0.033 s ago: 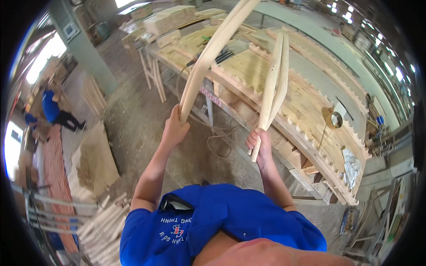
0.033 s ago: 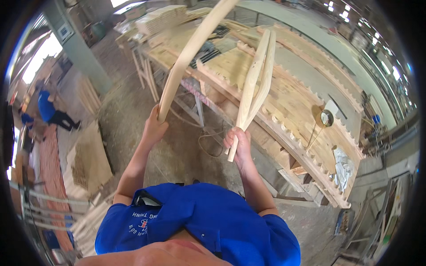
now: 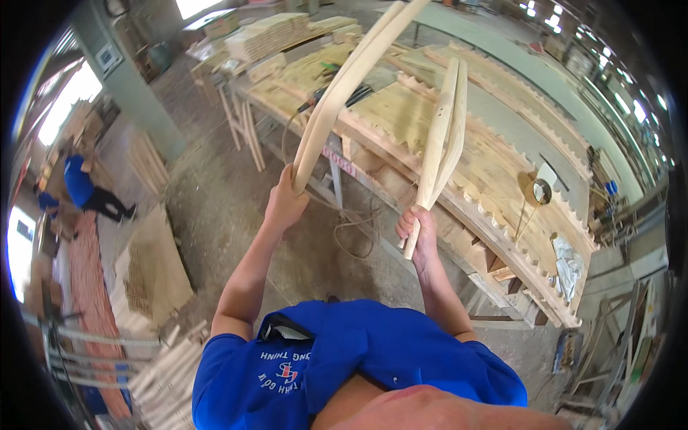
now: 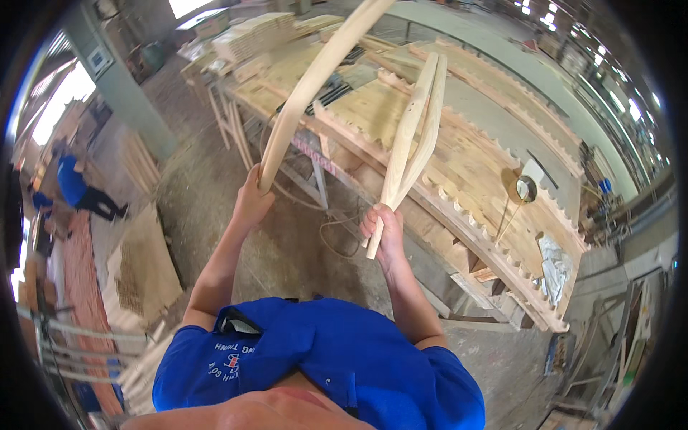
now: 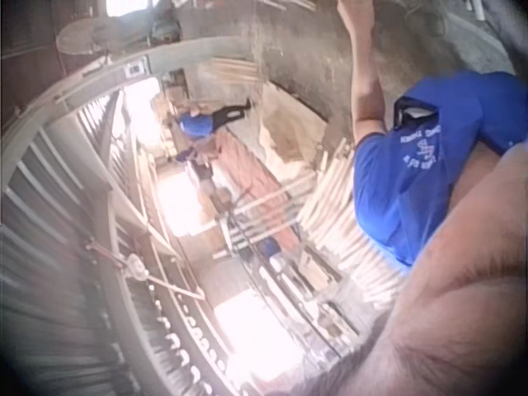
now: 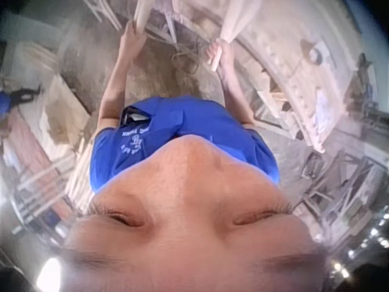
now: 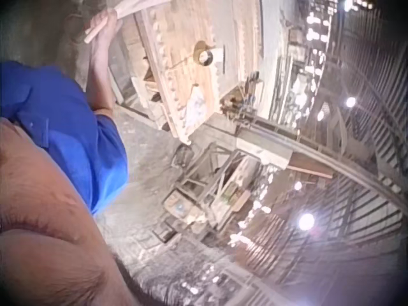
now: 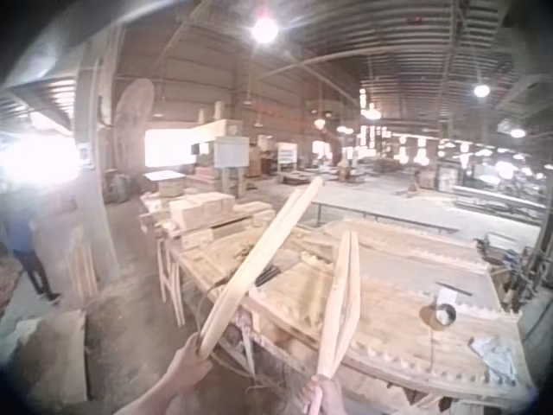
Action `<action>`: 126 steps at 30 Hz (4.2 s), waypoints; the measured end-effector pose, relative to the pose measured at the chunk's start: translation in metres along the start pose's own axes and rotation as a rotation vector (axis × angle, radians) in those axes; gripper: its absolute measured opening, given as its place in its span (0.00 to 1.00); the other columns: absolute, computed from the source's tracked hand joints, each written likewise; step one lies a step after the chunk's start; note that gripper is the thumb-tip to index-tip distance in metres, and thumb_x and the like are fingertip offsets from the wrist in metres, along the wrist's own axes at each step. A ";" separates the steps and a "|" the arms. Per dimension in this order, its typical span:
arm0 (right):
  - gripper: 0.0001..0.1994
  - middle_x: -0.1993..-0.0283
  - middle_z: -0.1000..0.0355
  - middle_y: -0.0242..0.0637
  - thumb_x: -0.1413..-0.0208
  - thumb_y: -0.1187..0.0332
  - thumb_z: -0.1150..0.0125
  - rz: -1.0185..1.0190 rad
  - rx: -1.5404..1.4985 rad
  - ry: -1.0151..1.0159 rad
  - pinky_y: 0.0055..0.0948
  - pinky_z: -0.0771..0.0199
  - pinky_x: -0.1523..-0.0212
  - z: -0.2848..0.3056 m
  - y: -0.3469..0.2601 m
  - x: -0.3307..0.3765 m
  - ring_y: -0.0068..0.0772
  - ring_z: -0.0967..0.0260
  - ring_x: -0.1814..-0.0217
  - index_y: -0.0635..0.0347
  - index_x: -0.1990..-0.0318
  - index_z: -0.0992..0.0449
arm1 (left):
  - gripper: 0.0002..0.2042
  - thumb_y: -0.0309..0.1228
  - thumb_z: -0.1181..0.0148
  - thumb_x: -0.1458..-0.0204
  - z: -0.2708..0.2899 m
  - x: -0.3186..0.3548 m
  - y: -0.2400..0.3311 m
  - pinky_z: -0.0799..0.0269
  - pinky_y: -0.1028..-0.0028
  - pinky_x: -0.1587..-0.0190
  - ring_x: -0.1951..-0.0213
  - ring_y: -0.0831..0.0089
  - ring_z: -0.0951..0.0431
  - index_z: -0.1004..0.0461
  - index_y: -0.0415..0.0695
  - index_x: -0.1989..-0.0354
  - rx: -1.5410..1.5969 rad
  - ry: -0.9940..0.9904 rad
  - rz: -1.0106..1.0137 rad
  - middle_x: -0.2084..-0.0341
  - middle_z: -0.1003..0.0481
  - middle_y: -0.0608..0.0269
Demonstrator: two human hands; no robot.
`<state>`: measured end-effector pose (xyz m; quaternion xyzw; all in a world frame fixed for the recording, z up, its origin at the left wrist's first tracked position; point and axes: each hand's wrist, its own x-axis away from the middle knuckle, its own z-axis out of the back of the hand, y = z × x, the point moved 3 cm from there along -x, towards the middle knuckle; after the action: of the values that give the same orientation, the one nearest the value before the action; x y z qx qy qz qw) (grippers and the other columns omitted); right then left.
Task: The person mixes a liquid in a can using a drill, then applies the liquid to wooden chair legs using a brush. They handle multiple wooden legs, applying the liquid to each one.
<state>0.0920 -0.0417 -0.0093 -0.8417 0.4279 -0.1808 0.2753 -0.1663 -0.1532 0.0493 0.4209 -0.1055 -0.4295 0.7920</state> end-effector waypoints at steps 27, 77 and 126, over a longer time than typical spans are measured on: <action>0.12 0.70 0.31 0.38 0.41 0.61 0.51 -0.143 -0.310 0.175 0.34 0.27 0.76 -0.066 0.126 -0.166 0.30 0.32 0.72 0.62 0.60 0.34 | 0.28 0.51 0.48 0.49 -0.085 -0.246 -0.114 0.31 0.58 0.56 0.59 0.51 0.25 0.37 0.43 0.47 -0.004 -0.446 -0.071 0.61 0.26 0.45; 0.15 0.80 0.34 0.33 0.44 0.63 0.43 -0.155 0.537 0.065 0.23 0.34 0.89 -0.034 0.139 -0.154 0.21 0.39 0.90 0.65 0.59 0.38 | 0.18 0.45 0.56 0.41 -0.089 -0.121 -0.116 0.37 0.71 0.82 0.84 0.74 0.33 0.31 0.41 0.65 0.111 -0.563 -0.112 0.85 0.35 0.65; 0.25 0.39 0.40 0.37 0.40 0.54 0.53 -0.621 0.371 -0.316 0.46 0.35 0.44 -0.028 0.186 -0.119 0.41 0.36 0.44 0.57 0.39 0.43 | 0.17 0.43 0.52 0.44 0.009 0.288 -0.292 0.26 0.68 0.73 0.73 0.68 0.25 0.33 0.42 0.55 0.767 0.414 1.168 0.66 0.25 0.56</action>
<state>-0.1065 -0.0424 -0.1110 -0.8844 0.0651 -0.1978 0.4177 -0.1680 -0.4610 -0.2219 0.6165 -0.3039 0.2187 0.6926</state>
